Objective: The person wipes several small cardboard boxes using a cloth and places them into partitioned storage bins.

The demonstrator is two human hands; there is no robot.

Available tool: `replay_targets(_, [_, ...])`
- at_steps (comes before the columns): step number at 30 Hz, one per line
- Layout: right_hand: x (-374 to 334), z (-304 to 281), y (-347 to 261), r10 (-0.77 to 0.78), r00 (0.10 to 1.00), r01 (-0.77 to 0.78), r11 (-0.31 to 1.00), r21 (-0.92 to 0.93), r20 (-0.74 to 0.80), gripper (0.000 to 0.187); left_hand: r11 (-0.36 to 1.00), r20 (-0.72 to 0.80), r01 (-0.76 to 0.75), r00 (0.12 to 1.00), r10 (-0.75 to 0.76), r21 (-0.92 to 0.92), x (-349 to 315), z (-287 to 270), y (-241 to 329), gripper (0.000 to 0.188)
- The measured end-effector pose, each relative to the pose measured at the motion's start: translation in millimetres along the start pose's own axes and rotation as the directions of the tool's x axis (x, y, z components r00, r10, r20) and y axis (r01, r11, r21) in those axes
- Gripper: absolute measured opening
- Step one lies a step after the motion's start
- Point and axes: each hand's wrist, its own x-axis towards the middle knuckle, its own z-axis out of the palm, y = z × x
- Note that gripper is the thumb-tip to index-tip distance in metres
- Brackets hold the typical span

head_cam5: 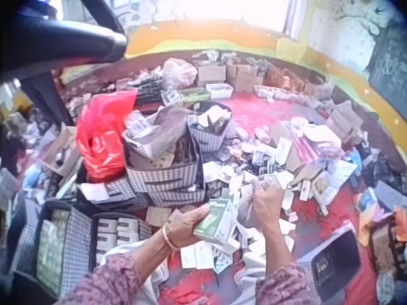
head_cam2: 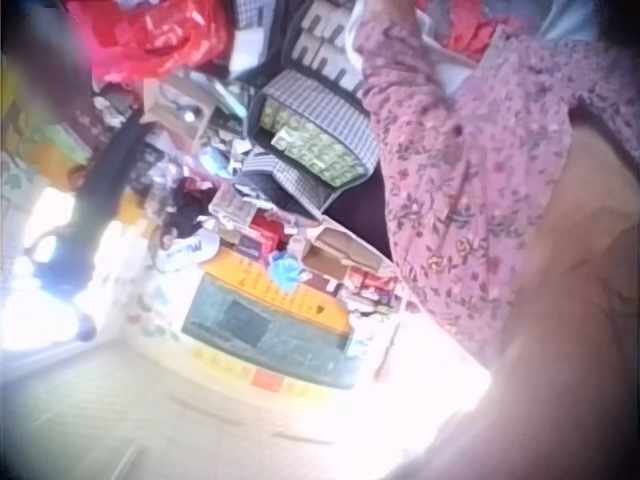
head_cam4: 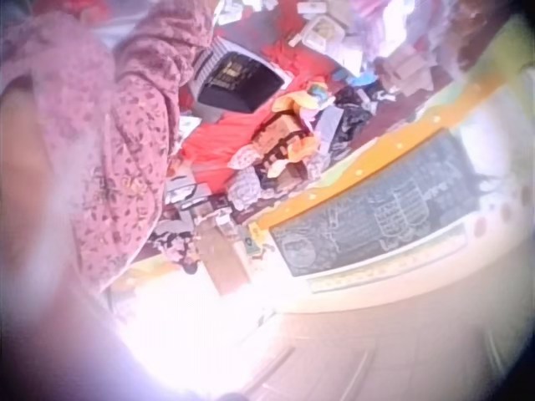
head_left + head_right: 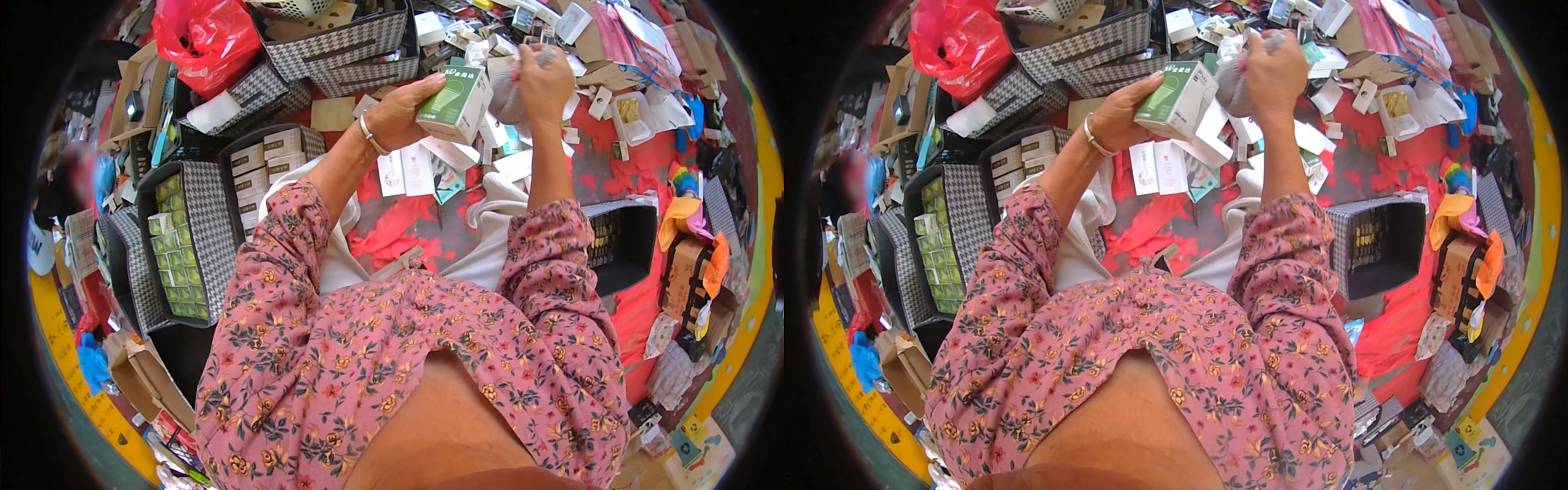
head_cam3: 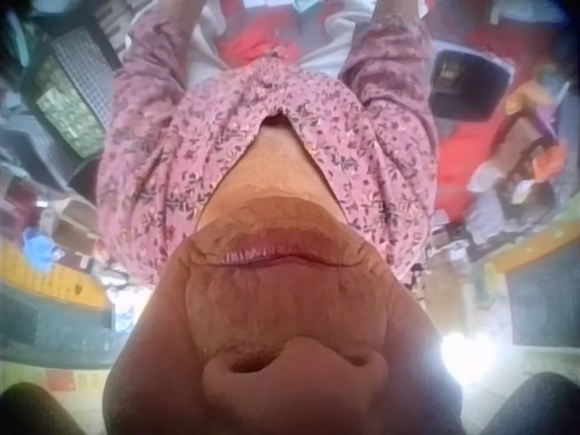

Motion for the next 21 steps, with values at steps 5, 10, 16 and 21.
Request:
replay_targets(5, [-4.6,-9.7,-5.5,0.322,0.897,-0.431,0.784,0.447,0.301,0.027,0.912,-0.072,-0.204,0.967,0.244,0.356,0.9,13.7,10.5,0.069])
replay_targets(10, [7.3,-22.3,-18.9,0.155,0.983,-0.184,0.887,0.424,0.103,0.028,0.697,0.042,-0.3,0.931,0.362,0.652,-0.3,16.1,17.5,0.076])
replay_targets(16, [-9.0,-9.3,-63.1,-0.373,0.842,0.239,0.906,0.35,0.391,0.022,0.466,0.146,-0.256,0.955,0.259,0.847,1.7,16.9,7.1,0.063])
replay_targets(21, [-2.0,3.0,-3.7,-0.205,0.91,0.366,0.805,-0.466,0.36,0.022,0.88,0.05,-0.18,0.983,0.176,0.44,-6.0,18.4,4.0,0.056])
